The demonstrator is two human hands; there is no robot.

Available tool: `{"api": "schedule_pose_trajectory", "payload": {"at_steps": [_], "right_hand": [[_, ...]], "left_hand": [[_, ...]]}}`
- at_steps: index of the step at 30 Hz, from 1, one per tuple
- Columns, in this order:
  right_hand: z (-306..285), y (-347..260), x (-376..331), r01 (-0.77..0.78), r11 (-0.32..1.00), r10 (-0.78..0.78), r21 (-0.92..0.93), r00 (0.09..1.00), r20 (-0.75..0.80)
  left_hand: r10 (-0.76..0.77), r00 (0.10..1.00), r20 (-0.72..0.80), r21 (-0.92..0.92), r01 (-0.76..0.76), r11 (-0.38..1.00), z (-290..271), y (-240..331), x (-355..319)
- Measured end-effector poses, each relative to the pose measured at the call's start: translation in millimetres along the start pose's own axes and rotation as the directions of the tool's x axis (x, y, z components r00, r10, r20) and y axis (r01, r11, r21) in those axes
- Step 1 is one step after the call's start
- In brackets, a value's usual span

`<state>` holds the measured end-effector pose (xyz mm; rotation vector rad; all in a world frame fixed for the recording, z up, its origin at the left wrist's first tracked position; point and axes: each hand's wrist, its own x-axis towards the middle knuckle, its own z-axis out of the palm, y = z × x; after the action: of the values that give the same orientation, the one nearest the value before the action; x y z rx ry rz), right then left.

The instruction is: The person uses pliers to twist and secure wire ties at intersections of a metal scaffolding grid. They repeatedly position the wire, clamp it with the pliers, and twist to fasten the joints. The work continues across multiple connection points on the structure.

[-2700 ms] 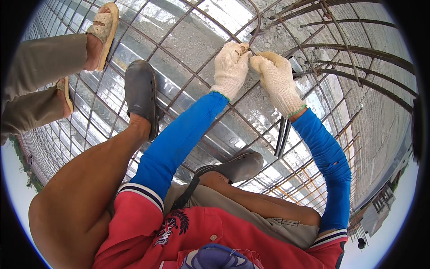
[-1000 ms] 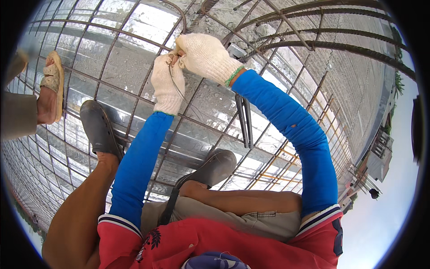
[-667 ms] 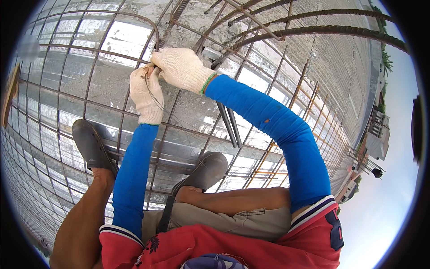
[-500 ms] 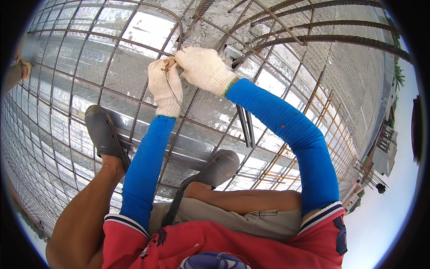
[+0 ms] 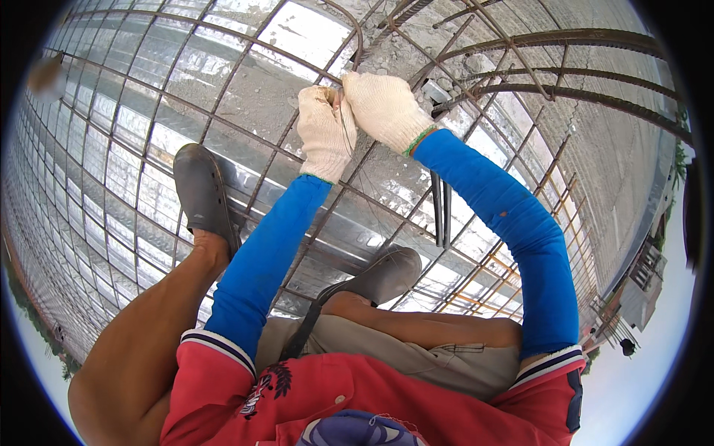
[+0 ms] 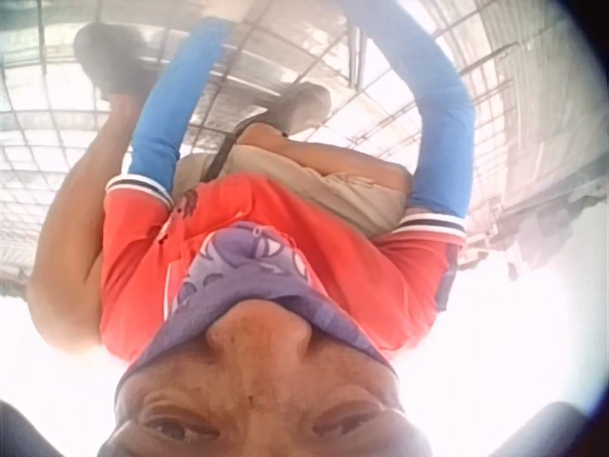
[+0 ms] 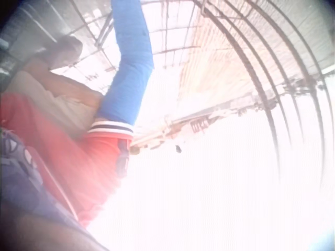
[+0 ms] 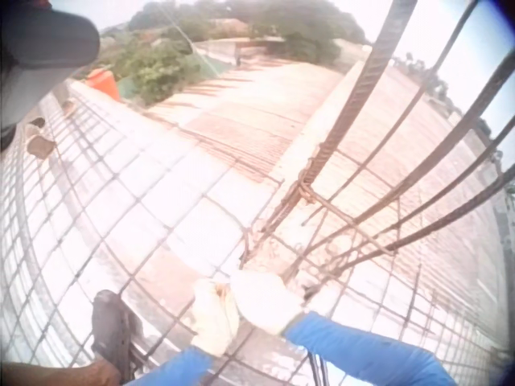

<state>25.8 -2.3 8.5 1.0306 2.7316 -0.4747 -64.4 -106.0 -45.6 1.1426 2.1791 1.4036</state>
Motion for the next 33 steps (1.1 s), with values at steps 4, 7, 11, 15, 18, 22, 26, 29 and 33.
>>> {"api": "schedule_pose_trajectory", "payload": {"at_steps": [4, 7, 11, 15, 18, 22, 26, 29, 33], "right_hand": [[28.3, 6.0, -1.7, -0.077, 0.971, 0.122, 0.227, 0.974, -0.190], [25.5, -0.7, 2.3, -0.254, 0.818, 0.347, 0.516, 0.934, -0.090], [14.0, -5.3, 2.2, -0.413, 0.258, 0.473, 0.874, 0.843, 0.259], [-0.7, 0.2, -3.9, -0.412, 0.162, 0.382, 0.897, 0.864, 0.328], [-10.6, 8.5, -14.1, -0.386, 0.298, 0.283, 0.873, 0.909, 0.305], [6.7, 52.0, -34.8, -0.045, 0.772, 0.207, 0.634, 0.961, -0.184], [-25.7, 63.7, -34.3, -0.050, 0.855, 0.233, 0.517, 0.927, -0.294], [-60.8, 62.1, -27.3, 0.122, 0.806, 0.074, 0.579, 0.950, -0.303], [-71.7, 44.2, -1.7, 0.382, 0.923, -0.374, 0.039, 0.917, -0.142]], "left_hand": [[-0.057, 0.998, 0.018, -0.072, 0.058, 0.996, 2.8, 3.3, -0.1], [-0.094, 0.996, 0.012, -0.075, 0.095, 0.993, 2.7, 8.1, 1.7], [-0.097, 0.995, 0.000, -0.052, 0.096, 0.994, 2.9, 6.4, 4.9], [-0.189, 0.981, 0.048, -0.086, 0.193, 0.978, 4.4, 7.8, 7.4], [-0.187, 0.980, 0.074, -0.051, 0.191, 0.980, 2.0, -1.5, 8.8], [-0.151, 0.987, 0.048, -0.084, 0.155, 0.984, 7.5, -2.1, 5.8], [-0.036, 0.995, 0.091, 0.015, 0.034, 0.999, 2.9, -3.7, 6.1], [0.015, 0.997, 0.074, 0.022, -0.017, 1.000, 3.9, -5.2, 5.2], [0.102, 0.994, 0.034, 0.021, -0.103, 0.994, 3.1, -8.6, 5.8]]}}
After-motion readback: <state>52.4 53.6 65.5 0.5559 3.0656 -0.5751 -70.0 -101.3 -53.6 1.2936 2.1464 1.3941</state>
